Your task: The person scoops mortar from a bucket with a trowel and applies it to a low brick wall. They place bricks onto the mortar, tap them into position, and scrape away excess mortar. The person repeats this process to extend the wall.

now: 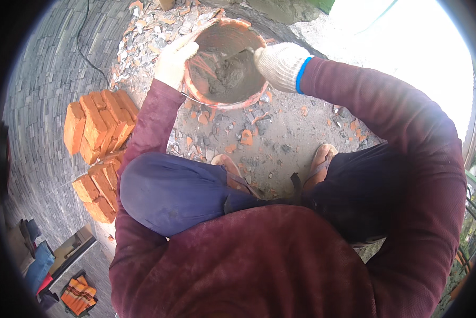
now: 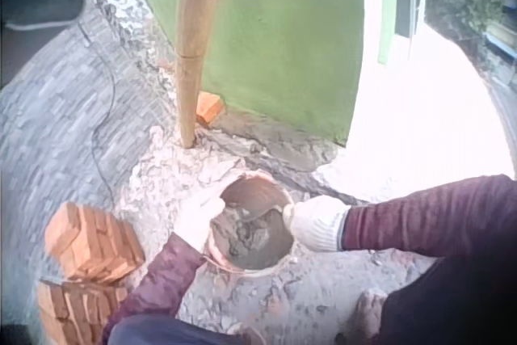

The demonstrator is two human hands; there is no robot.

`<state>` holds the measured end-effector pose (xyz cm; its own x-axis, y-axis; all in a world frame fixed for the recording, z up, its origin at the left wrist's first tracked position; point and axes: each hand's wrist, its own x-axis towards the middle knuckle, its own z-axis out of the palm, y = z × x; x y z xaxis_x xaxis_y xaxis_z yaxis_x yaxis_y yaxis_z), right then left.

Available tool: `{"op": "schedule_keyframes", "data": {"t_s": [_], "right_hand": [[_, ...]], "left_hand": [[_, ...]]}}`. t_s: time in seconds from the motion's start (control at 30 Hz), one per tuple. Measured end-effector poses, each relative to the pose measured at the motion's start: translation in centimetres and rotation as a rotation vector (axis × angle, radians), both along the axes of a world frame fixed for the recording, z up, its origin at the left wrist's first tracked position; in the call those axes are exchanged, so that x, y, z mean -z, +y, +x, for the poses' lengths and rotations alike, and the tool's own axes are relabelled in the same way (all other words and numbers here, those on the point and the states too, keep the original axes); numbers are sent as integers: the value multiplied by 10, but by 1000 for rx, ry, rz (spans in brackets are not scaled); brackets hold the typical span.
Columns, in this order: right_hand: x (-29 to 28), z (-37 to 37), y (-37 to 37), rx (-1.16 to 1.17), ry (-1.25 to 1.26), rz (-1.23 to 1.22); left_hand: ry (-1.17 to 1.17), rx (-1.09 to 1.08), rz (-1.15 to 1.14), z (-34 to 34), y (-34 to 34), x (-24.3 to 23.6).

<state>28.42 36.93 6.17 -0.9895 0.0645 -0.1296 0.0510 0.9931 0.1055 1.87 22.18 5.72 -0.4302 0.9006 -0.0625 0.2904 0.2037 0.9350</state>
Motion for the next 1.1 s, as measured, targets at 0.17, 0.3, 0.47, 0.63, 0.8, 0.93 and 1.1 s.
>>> {"op": "schedule_keyframes", "data": {"t_s": [0.17,0.3,0.47,0.63,0.8,0.93,1.1], "right_hand": [[41,-35,14,17,59,-26],[49,-26,25,-48,-471,-253],[-1,-33,16,466,-782,-717],[39,-29,33,536,-818,-1163],[62,-32,35,536,-890,-1462],[93,-19,26,531,-860,-1796],[83,-14,-9,566,-826,-1995]], "left_hand": [[63,102,18,16,10,-8],[247,165,16,47,6,-7],[187,214,63,40,-14,-11],[98,183,90,31,-32,-15],[-51,195,193,26,-45,-6],[-175,156,224,29,-50,-8],[-237,-34,179,30,-65,1]]}}
